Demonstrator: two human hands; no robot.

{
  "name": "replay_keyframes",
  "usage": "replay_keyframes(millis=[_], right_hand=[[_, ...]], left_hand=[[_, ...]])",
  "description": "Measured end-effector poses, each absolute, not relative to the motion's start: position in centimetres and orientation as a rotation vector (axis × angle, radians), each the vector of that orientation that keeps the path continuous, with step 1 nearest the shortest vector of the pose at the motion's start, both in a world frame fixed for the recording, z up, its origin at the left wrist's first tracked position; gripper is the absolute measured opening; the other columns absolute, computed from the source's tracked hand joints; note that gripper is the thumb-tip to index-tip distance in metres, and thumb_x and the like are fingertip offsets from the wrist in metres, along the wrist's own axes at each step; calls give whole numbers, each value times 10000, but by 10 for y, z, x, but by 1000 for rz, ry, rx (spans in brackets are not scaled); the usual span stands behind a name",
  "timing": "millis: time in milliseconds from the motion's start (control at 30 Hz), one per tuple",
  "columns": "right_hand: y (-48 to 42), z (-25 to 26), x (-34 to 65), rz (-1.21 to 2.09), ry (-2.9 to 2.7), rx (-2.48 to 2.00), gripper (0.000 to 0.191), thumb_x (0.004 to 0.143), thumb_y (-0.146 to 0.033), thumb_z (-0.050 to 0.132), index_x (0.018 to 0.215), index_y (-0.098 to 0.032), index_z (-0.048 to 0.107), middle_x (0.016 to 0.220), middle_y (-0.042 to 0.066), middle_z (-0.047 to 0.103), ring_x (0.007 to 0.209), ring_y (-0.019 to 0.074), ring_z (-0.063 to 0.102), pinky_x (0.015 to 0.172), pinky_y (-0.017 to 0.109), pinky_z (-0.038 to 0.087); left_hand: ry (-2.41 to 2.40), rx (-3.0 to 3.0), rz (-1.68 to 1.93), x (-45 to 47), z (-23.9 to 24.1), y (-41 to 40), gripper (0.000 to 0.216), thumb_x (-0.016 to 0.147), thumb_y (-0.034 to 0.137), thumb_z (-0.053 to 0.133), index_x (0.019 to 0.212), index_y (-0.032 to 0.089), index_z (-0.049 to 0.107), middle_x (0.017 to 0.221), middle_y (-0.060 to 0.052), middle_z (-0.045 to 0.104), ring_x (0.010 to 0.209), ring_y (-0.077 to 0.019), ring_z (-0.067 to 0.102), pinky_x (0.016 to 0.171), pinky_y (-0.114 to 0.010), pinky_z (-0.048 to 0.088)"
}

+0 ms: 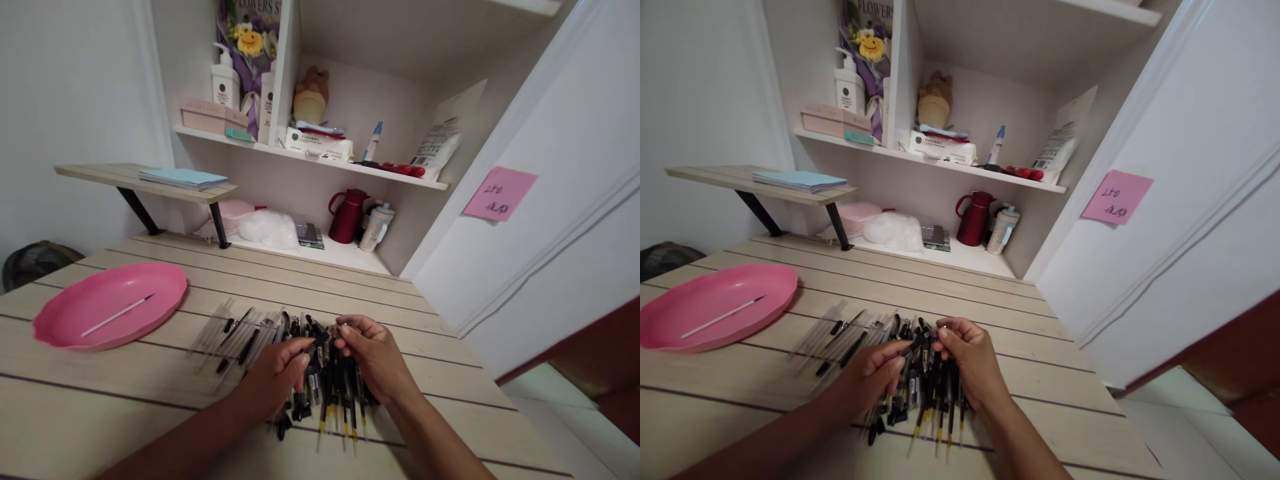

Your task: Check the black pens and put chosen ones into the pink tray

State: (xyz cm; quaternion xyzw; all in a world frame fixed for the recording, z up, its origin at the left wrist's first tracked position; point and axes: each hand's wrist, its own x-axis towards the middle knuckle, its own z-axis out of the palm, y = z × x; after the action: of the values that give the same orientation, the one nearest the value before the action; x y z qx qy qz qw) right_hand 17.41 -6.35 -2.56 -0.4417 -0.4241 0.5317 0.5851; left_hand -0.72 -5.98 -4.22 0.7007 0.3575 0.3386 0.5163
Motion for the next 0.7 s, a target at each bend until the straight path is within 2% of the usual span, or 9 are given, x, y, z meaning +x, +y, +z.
replay_keyframes(millis=[133, 400, 700], right_hand=[[-63, -21, 177, 1194, -977, -1006, 195, 657, -273, 698, 812, -162, 660, 744, 35, 657, 546, 76, 515, 468, 181, 354], [-67, -23, 171, 1222, -1006, -1062, 226, 621, -307, 715, 785, -156, 677, 548, -11, 582, 472, 66, 442, 444, 188, 323], [-67, -30, 168, 1250, -1016, -1086, 260, 602, -316, 727, 796, -152, 673, 500, -29, 533, 434, 61, 402, 406, 180, 281]], left_hand=[[864, 1749, 792, -7, -42, -61, 360, 825, 287, 402, 1119, 170, 574, 489, 47, 479, 465, -91, 418, 499, -212, 315], [881, 1739, 777, -7, -47, -61, 368, 828, 308, 400, 1133, 180, 562, 491, 50, 484, 459, -88, 406, 490, -205, 314], [828, 1758, 787, -6, -50, -59, 352, 836, 300, 398, 1129, 191, 561, 495, 52, 483, 464, -81, 412, 502, -203, 325]])
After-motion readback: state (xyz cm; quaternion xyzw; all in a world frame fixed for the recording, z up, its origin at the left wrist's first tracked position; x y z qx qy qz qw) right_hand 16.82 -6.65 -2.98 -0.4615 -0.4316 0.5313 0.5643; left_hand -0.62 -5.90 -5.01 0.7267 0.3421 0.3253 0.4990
